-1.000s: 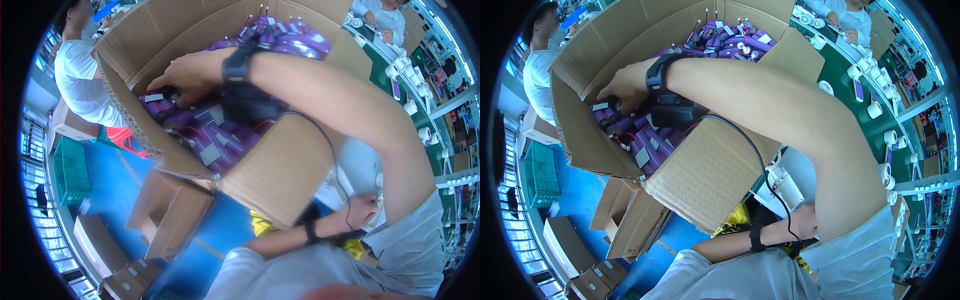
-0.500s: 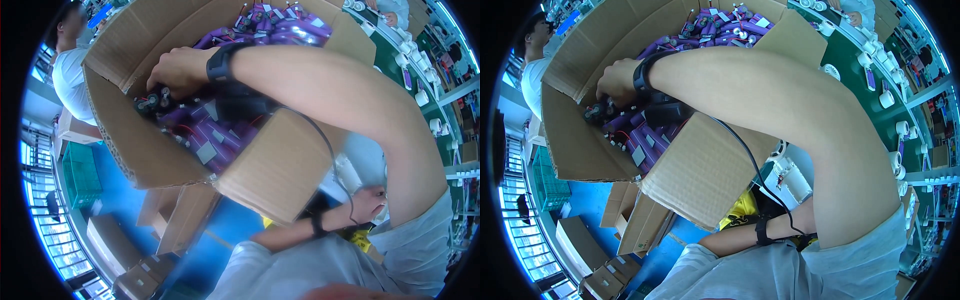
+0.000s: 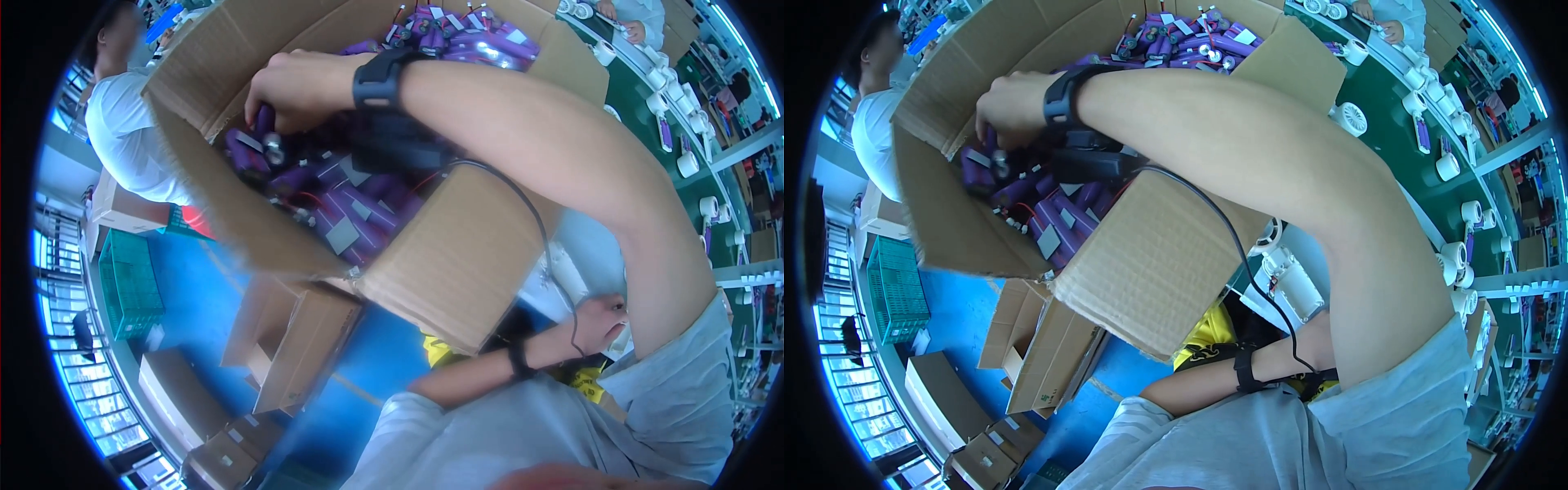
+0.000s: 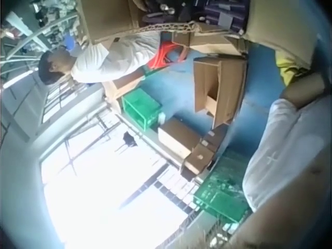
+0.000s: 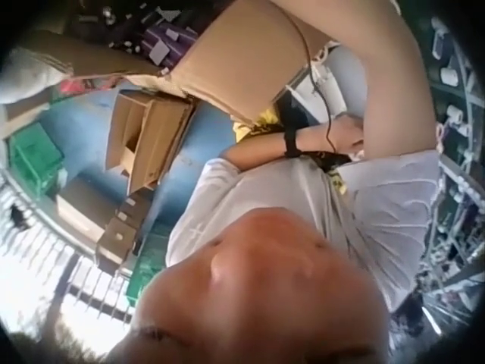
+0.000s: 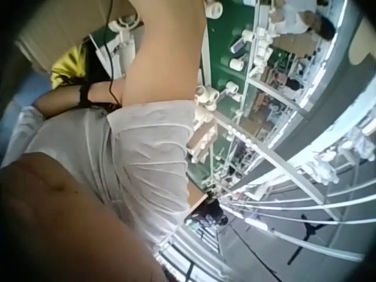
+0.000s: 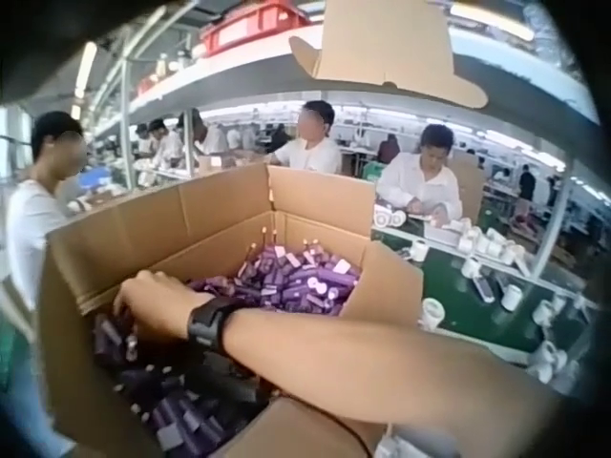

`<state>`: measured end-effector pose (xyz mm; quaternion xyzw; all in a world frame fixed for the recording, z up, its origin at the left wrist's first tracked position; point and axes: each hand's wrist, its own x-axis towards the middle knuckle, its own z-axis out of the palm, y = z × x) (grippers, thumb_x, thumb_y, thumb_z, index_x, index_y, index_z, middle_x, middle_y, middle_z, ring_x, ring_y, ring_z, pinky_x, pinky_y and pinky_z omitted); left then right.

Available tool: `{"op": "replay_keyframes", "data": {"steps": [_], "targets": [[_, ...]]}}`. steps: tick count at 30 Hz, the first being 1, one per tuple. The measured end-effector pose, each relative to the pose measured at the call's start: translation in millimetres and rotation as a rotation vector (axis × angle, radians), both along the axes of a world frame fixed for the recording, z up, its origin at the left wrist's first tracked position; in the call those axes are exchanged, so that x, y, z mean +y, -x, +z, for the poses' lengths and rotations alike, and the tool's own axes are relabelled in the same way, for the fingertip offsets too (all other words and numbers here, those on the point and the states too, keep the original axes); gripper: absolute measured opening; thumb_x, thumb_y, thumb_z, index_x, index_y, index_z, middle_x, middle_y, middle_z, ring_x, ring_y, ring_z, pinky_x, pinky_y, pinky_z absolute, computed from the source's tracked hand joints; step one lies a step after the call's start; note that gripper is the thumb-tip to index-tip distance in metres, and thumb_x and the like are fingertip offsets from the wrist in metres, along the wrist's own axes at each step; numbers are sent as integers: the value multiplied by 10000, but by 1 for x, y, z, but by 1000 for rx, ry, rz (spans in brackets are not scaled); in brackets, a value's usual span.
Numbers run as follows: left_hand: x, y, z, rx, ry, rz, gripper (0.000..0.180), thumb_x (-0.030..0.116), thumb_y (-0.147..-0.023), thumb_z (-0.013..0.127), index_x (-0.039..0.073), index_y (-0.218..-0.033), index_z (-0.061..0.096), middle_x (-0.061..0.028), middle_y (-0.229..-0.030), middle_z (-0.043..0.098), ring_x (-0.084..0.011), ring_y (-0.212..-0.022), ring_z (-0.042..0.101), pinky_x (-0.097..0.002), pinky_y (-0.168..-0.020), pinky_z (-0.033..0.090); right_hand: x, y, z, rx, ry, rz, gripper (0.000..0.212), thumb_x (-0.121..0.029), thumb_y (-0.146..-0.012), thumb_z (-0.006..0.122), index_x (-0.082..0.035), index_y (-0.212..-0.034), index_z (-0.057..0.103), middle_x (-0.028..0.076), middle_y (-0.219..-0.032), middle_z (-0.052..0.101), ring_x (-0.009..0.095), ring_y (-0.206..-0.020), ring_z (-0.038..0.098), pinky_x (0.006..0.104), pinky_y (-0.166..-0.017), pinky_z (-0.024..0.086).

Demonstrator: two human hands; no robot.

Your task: The person picks up a battery pack from a box and places it on the table. They then connect the battery pack's wires to a circuit board and fit both components into a fan housing.

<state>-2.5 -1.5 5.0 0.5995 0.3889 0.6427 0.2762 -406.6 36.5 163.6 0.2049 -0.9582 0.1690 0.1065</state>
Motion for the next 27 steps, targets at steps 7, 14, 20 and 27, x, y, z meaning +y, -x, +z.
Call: {"op": "replay_keyframes", "data": {"steps": [7, 14, 20, 27], "targets": [[-2, 17, 12, 43, 85, -55, 77, 68, -803, 651, 14, -855, 632, -160, -921, 593, -360, -851, 617, -444, -740, 511, 18, -11, 35, -78, -58, -64, 335, -83, -757, 648, -106, -1077, 744, 126, -1016, 737, 287, -915, 711, 384, -847, 560], [-6, 23, 19, 23, 43, -44, 95, 45, -807, 669, 21, -893, 637, -147, -917, 605, -356, -806, 624, -433, -712, 520, 54, -54, 103, 107, 15, 0, 340, -110, -725, 643, -83, -1043, 760, 150, -936, 749, 266, -849, 725, 354, -804, 564], [-13, 27, 23, 32, 69, -52, 90, 32, -817, 668, 22, -904, 644, -147, -926, 610, -357, -805, 632, -429, -698, 523, 70, -135, 167, 183, -35, -146, 298, -98, -701, 666, -18, -976, 751, 137, -831, 738, 218, -753, 696, 321, -731, 551], [-13, 39, 21, 104, 78, -100, 101, 38, -826, 678, 23, -925, 661, -145, -975, 641, -355, -777, 656, -418, -676, 539, 102, -220, 186, 303, -107, -322, 319, -99, -729, 674, -17, -1030, 735, 94, -861, 720, 153, -783, 670, 276, -730, 535]]}}
